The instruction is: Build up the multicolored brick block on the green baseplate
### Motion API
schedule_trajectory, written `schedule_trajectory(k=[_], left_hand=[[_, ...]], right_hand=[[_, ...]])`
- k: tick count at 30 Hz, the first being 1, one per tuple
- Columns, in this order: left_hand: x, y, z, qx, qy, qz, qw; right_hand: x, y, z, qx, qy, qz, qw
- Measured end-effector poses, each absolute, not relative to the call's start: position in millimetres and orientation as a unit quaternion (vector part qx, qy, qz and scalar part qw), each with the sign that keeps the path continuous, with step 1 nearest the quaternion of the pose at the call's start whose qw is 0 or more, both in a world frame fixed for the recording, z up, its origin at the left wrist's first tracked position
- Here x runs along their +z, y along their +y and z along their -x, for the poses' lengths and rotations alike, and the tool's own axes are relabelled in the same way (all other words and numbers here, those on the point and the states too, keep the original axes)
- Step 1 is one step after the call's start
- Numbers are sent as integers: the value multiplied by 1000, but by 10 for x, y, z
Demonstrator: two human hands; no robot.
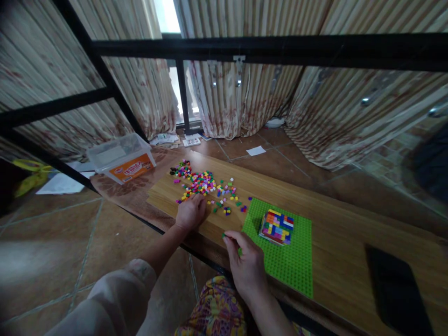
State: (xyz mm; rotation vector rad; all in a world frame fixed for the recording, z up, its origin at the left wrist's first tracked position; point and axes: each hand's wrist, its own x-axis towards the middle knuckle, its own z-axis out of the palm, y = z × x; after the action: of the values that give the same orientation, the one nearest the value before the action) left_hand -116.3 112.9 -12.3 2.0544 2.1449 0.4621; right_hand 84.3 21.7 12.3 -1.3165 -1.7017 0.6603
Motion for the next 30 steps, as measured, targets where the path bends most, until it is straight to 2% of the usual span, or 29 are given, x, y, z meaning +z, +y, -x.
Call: schedule_trajectory(k=[9,13,19,30], left_hand=[[-169,1161,1174,161,717,-678,31],[-183,1179,1180,168,719,-674,24],[-221,1200,1218,187,705,-684,-8],[-213,1215,1231,189,701,-688,-21]], right_hand=[[147,47,-1833,199,-556,643,488],[95,152,-2113,212,-474,686,510],[26,206,-2085,252,-480,653,529],[35,316,-2080,255,-458,641,561]])
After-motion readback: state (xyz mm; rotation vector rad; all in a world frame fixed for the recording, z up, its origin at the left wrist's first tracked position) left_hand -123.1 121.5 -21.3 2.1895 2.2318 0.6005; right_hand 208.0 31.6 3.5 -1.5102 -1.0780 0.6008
